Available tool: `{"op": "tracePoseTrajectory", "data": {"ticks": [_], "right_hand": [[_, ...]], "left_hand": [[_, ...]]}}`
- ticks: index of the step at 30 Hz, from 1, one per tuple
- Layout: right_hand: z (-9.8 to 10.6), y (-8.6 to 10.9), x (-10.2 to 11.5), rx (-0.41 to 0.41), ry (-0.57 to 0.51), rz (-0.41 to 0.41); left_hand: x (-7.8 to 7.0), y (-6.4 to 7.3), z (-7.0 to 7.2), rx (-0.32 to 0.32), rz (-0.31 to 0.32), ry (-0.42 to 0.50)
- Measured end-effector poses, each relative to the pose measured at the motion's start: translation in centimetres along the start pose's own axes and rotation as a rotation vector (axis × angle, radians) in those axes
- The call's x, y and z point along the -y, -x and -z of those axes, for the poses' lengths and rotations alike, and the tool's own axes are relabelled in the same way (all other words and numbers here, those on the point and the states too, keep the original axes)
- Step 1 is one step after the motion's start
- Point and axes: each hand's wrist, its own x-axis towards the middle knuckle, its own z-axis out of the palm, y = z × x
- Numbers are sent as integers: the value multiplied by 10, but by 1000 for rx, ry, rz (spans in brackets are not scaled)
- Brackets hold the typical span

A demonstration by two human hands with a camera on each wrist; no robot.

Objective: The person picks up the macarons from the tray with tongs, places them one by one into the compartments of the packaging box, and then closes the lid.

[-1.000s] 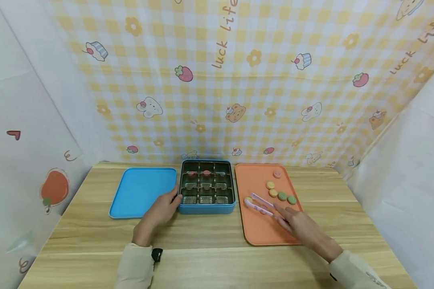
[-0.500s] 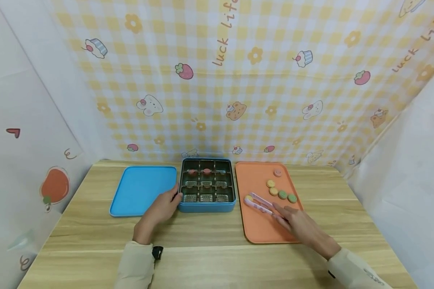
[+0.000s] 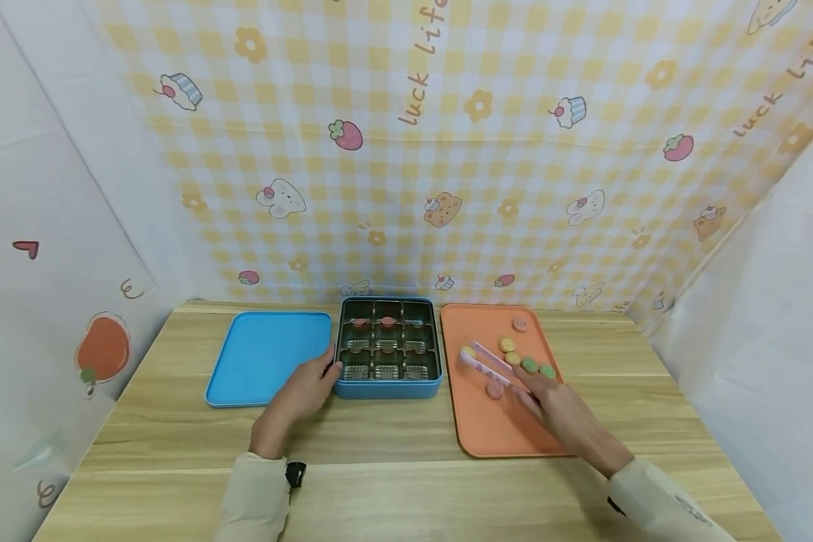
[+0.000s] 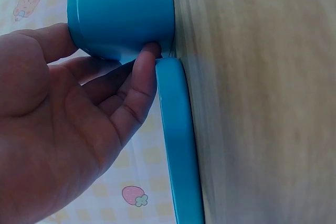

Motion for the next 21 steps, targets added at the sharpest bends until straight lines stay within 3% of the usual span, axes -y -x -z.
{"op": "tracePoseTrajectory", "data": {"ticks": [7,21], "right_hand": [[4,-17,1,-69,-52,-22],[-1,-53,16,-75,-111,-107]], "left_hand": [[0,1,-2,1,0,7],[1,1,-1,1,10,15]]}}
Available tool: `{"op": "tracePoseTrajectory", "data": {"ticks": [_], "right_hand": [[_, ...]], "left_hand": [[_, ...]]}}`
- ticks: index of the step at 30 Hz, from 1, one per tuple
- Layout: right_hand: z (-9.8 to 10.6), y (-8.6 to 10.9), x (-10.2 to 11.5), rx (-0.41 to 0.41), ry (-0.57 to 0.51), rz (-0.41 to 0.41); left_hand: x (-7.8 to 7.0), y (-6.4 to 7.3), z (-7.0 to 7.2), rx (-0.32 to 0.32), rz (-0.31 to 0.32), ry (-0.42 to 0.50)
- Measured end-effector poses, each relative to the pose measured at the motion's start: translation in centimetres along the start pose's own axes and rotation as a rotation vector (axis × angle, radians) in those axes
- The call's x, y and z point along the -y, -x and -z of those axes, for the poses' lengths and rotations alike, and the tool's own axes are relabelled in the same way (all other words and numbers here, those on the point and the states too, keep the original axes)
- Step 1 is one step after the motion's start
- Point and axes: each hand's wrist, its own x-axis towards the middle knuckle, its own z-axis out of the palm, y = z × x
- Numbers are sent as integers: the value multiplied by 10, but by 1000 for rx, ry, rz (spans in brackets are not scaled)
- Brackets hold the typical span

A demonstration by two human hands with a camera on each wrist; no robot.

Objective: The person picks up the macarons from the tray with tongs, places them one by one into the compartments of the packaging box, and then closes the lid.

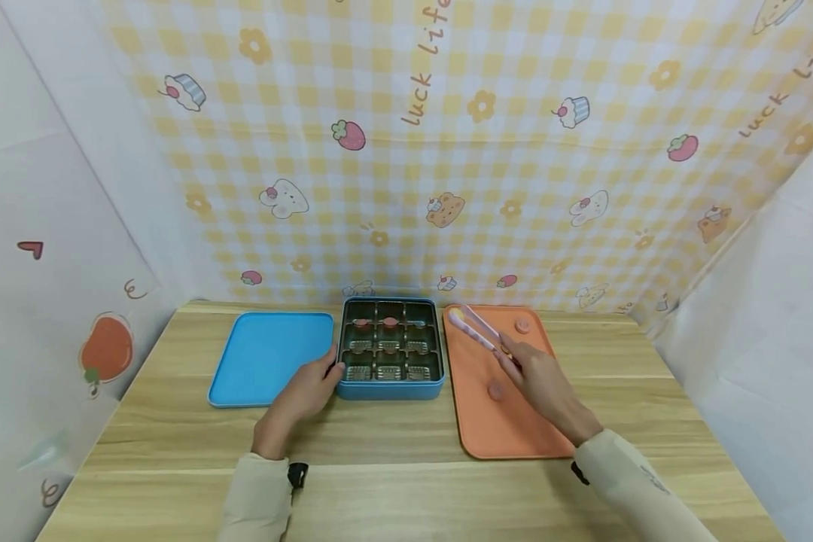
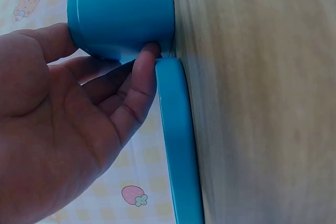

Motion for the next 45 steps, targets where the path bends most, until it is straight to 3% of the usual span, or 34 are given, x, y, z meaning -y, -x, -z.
{"op": "tracePoseTrajectory", "data": {"ticks": [12,20,29,39,45], "right_hand": [[-10,-22,17,62,8,-13],[-16,-32,25,164,-147,-76],[-24,-38,32,136,-51,-46],[-30,-45,39,174,-50,-87],[-33,-48,40,152,-6,-46]], "left_hand": [[-1,-1,1,-4,8,-1],[-2,0,1,0,14,5],[-3,-1,0,3,17,1],[-3,0,0,3,14,12],[-3,-1,0,5,17,7]]}}
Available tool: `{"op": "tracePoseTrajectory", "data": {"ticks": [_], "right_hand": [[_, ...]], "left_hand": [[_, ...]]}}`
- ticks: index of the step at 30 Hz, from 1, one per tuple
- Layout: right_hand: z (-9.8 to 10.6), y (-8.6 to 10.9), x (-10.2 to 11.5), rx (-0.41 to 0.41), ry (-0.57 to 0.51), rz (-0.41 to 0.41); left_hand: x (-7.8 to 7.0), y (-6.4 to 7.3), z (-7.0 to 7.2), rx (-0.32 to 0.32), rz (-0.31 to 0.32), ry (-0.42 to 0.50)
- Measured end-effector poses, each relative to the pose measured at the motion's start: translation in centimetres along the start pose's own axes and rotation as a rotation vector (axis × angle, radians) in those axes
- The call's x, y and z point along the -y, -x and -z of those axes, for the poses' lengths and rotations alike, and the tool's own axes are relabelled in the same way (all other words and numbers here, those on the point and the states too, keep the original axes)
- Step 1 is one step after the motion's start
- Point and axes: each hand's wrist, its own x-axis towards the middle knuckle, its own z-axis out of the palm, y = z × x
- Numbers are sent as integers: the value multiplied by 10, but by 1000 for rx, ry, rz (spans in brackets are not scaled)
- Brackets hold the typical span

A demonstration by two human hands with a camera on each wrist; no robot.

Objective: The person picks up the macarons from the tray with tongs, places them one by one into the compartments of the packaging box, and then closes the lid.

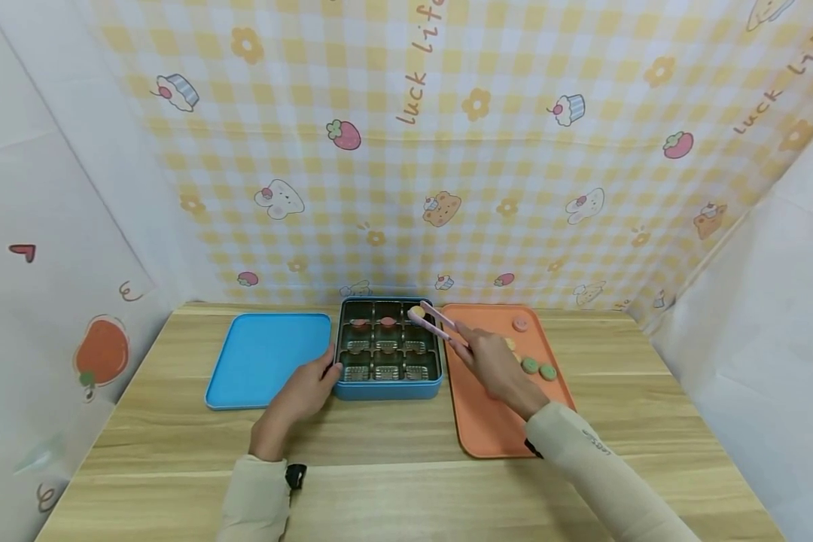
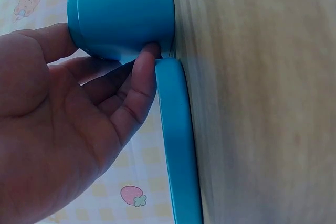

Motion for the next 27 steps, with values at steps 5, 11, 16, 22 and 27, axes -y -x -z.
{"op": "tracePoseTrajectory", "data": {"ticks": [5,11,16,22,27], "right_hand": [[-2,1,0,3,30,1],[-3,1,-1,5,28,-8],[-3,2,-1,1,-13,-27],[-2,7,-3,-9,-67,-52],[1,14,-6,-33,-62,-60]], "left_hand": [[0,-1,0,-1,-11,-12],[-1,-1,1,-2,-8,-12],[0,0,1,-3,-5,-9],[-1,1,1,-5,-3,-4],[-1,1,1,-4,1,-7]]}}
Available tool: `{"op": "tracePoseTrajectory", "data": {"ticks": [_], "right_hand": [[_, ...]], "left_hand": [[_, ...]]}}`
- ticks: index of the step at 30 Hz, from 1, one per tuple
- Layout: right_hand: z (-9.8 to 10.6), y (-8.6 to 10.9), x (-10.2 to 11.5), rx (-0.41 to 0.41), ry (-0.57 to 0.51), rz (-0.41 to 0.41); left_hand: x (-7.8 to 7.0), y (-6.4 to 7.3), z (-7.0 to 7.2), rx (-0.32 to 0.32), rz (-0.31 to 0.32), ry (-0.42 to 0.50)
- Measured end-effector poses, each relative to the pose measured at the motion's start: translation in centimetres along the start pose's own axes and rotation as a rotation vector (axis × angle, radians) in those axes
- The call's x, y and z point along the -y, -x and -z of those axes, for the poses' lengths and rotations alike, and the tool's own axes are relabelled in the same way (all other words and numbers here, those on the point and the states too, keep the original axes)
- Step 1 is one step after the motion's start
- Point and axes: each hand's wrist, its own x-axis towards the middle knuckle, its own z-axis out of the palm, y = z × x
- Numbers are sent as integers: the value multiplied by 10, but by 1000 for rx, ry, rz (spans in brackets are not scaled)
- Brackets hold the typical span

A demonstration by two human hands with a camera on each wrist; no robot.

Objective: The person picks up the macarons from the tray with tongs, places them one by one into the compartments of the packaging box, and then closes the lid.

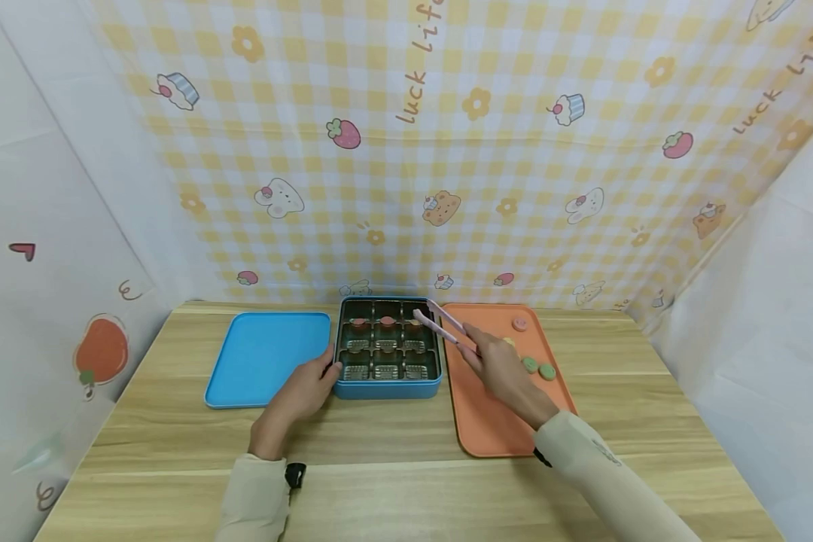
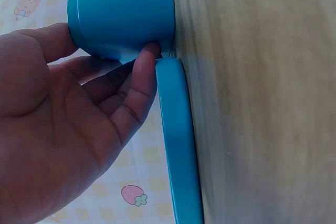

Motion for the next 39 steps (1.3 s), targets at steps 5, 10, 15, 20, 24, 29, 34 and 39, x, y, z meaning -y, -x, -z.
{"op": "tracePoseTrajectory", "data": {"ticks": [5,10,15,20,24,29,34,39], "right_hand": [[7,12,-7,5,-10,-13],[15,24,-14,-16,14,5],[21,38,-26,-52,38,86],[27,58,-39,-104,84,210],[33,73,-49,-82,130,247],[40,89,-60,-33,109,256],[44,102,-72,-51,33,296],[47,113,-80,-11,24,246]], "left_hand": [[0,-1,0,4,-2,-5],[0,-1,-1,-1,-4,-16],[1,-1,-3,-1,-7,-24],[0,-2,-4,4,-14,-19],[-1,-3,-4,6,-14,-11],[0,-2,-2,3,-10,-14],[1,-2,-1,4,-9,-14],[1,-2,1,9,-8,-7]]}}
